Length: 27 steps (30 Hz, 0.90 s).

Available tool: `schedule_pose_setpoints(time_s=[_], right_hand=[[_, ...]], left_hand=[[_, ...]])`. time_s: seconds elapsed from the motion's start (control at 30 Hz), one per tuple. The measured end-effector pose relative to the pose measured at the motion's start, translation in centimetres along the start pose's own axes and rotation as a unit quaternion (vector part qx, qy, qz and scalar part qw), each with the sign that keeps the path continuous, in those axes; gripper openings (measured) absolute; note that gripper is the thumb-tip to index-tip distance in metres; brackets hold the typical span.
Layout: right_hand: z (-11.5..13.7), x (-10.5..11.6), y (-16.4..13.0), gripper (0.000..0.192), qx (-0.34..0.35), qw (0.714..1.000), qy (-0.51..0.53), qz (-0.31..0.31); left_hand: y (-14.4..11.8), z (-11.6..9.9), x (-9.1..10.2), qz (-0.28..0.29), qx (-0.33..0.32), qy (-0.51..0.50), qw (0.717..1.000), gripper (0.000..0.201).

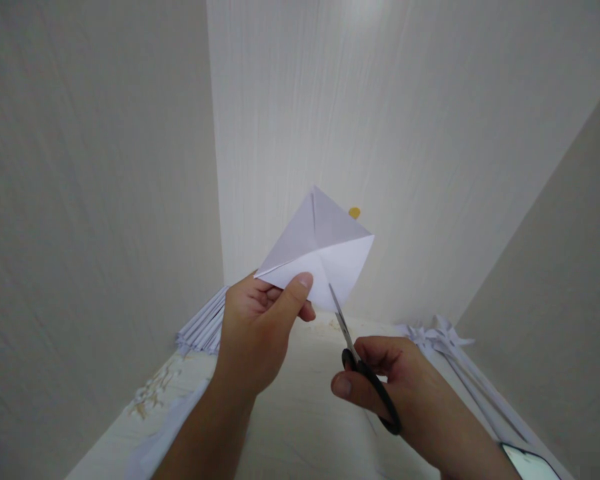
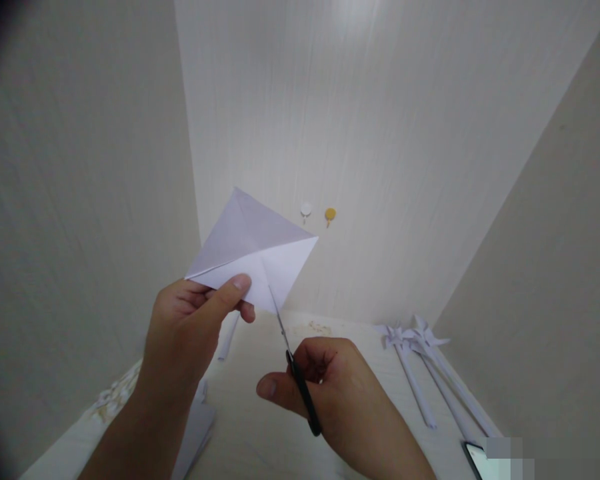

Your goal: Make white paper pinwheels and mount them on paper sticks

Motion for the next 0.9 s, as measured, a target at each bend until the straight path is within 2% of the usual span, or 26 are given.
schedule_pose_setpoints(time_s=[0.5, 0.9], right_hand=[[-0.12, 0.26, -0.09, 0.051, 0.002, 1.000, 0.000, -0.016], [-0.19, 0.26, 0.04, 0.050, 0.005, 1.000, 0.003, -0.021]], left_hand=[[0.07, -0.42, -0.15, -0.006, -0.006, 0.015, 1.000, 0.026], [0.07, 0.27, -0.07, 0.009, -0.001, -0.008, 1.000, 0.026]])
Point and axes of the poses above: each hand's wrist, its own y-axis towards the middle knuckle, its own x-axis out of the back of the hand, z = x × y, the point moved 4 cm from there along y, towards the middle knuckle, and after that the axes turned 13 degrees about z, right-handed, at the moved point
